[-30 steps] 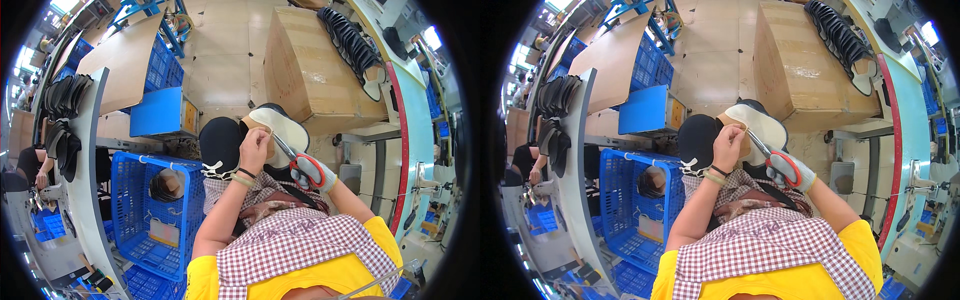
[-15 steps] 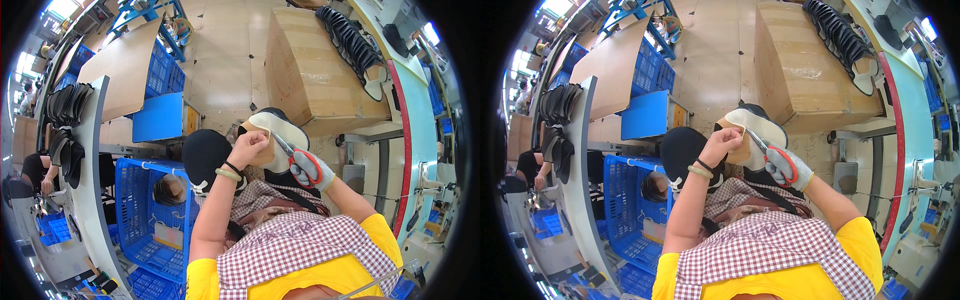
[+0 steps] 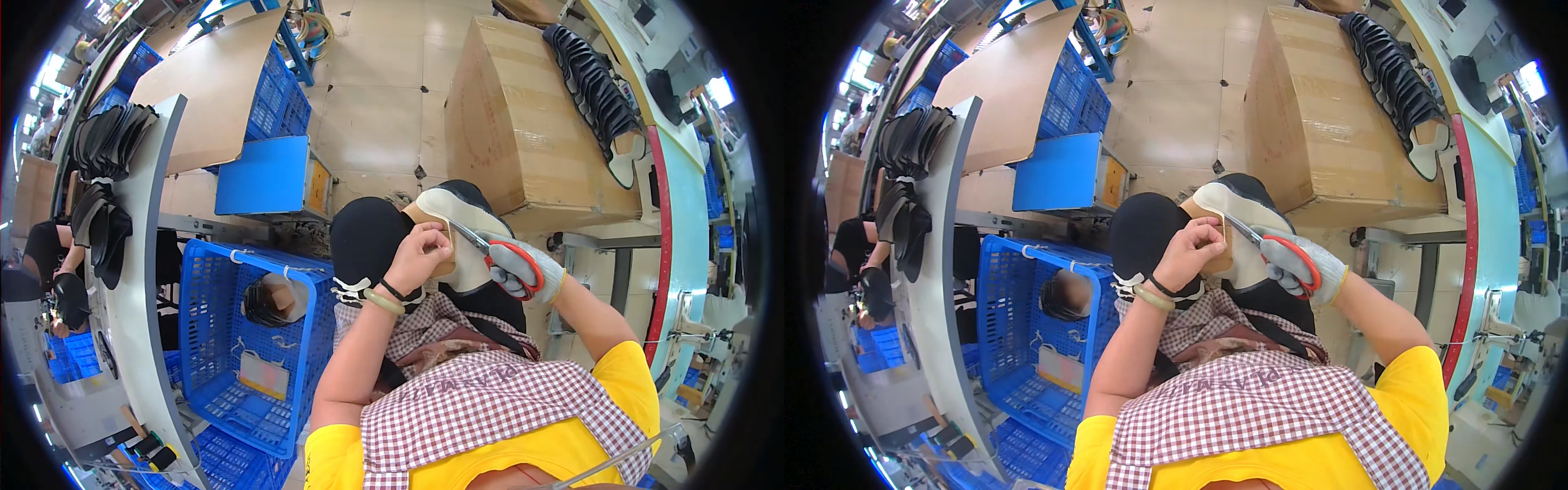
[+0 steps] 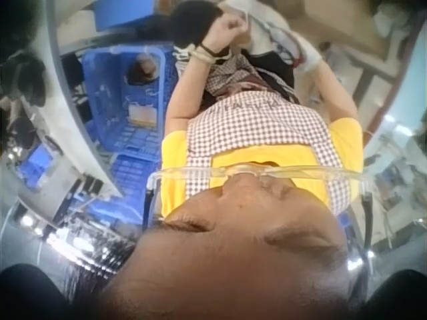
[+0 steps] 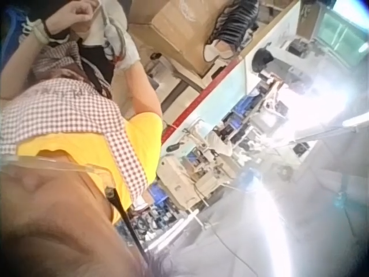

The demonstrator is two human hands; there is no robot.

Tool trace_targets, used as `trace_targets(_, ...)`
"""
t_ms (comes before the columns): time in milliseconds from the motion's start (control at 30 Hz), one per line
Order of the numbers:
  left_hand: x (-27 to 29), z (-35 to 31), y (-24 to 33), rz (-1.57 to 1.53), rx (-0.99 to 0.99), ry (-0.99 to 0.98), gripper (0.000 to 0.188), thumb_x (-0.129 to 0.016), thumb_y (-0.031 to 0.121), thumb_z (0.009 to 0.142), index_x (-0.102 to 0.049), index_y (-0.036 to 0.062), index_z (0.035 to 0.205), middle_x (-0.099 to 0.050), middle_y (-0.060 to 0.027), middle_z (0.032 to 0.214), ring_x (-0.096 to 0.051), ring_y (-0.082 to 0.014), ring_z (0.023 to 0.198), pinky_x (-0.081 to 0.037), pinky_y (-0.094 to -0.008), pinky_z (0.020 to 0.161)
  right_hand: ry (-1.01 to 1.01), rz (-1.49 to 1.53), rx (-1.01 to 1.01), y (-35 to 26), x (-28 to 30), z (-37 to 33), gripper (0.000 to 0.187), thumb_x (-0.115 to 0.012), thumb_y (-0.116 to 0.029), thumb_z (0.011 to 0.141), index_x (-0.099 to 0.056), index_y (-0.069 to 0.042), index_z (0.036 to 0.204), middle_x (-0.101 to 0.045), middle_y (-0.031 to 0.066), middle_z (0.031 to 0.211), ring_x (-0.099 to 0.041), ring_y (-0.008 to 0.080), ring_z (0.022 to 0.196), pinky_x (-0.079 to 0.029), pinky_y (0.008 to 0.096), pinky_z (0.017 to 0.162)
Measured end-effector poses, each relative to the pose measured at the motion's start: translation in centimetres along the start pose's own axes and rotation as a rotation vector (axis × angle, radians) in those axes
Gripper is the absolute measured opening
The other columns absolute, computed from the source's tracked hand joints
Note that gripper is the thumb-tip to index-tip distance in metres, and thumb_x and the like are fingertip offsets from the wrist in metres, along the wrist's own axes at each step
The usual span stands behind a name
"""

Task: Trimming excess material from shoe components using scissors in a manufacturing facility.

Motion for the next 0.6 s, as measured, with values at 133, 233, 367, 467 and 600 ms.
trace_targets(133,0.0,-0.2,0.0,-0.068,-0.007,-0.017,0.007,-0.068,0.006,0.079,-0.063,0.0013,0.081,-0.051,-0.0107,0.119,-0.048,-0.0182,0.114,-0.041,-0.0286,0.091,0.029,-0.061,-0.021,-0.9,0.3,0.8,0.039,-0.057,-0.036,0.091,-0.052,-0.013,0.122,-0.052,-0.0017,0.069,-0.042,0.0041,0.047,-0.034,0.0178,0.040)
trace_targets(233,0.4,-0.3,0.0,-0.057,-0.037,-0.021,0.007,-0.068,0.006,0.079,-0.063,0.0010,0.081,-0.051,-0.0104,0.120,-0.047,-0.0185,0.115,-0.040,-0.0292,0.093,0.029,-0.055,-0.033,-1.3,0.5,1.5,0.039,-0.058,-0.041,0.090,-0.054,-0.011,0.114,-0.054,-0.0014,0.069,-0.044,0.0042,0.048,-0.035,0.0173,0.040)
trace_targets(367,0.9,-0.7,0.1,-0.099,-0.041,-0.145,0.005,-0.068,0.004,0.079,-0.064,0.0027,0.081,-0.046,-0.0111,0.129,-0.042,-0.0214,0.122,-0.037,-0.0325,0.098,0.000,-0.017,-0.068,-1.8,0.2,2.6,0.039,-0.059,-0.044,0.090,-0.055,-0.011,0.110,-0.056,-0.0018,0.068,-0.047,0.0044,0.048,-0.036,0.0167,0.040)
trace_targets(467,1.1,-1.2,0.4,-0.138,-0.074,-0.267,0.004,-0.068,0.003,0.080,-0.064,0.0037,0.081,-0.041,-0.0114,0.136,-0.036,-0.0233,0.130,-0.035,-0.0344,0.101,-0.093,0.024,-0.034,-2.3,-0.9,3.5,0.037,-0.057,-0.042,0.092,-0.055,-0.013,0.114,-0.056,-0.0024,0.066,-0.047,0.0041,0.047,-0.034,0.0162,0.038)
trace_targets(600,0.8,-2.3,1.3,-0.212,-0.095,-0.269,0.004,-0.067,0.001,0.080,-0.064,0.0030,0.081,-0.035,-0.0132,0.143,-0.030,-0.0252,0.137,-0.033,-0.0342,0.103,-0.070,0.090,0.057,-1.9,-2.4,5.0,0.034,-0.053,-0.037,0.095,-0.055,-0.013,0.119,-0.056,-0.0030,0.067,-0.047,0.0033,0.047,-0.033,0.0158,0.037)
Point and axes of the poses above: each hand's wrist, its own z-axis towards the middle knuckle, its own x-axis out of the back of the hand, y = z × x, the point moved 3 cm from there along z, towards the middle knuckle
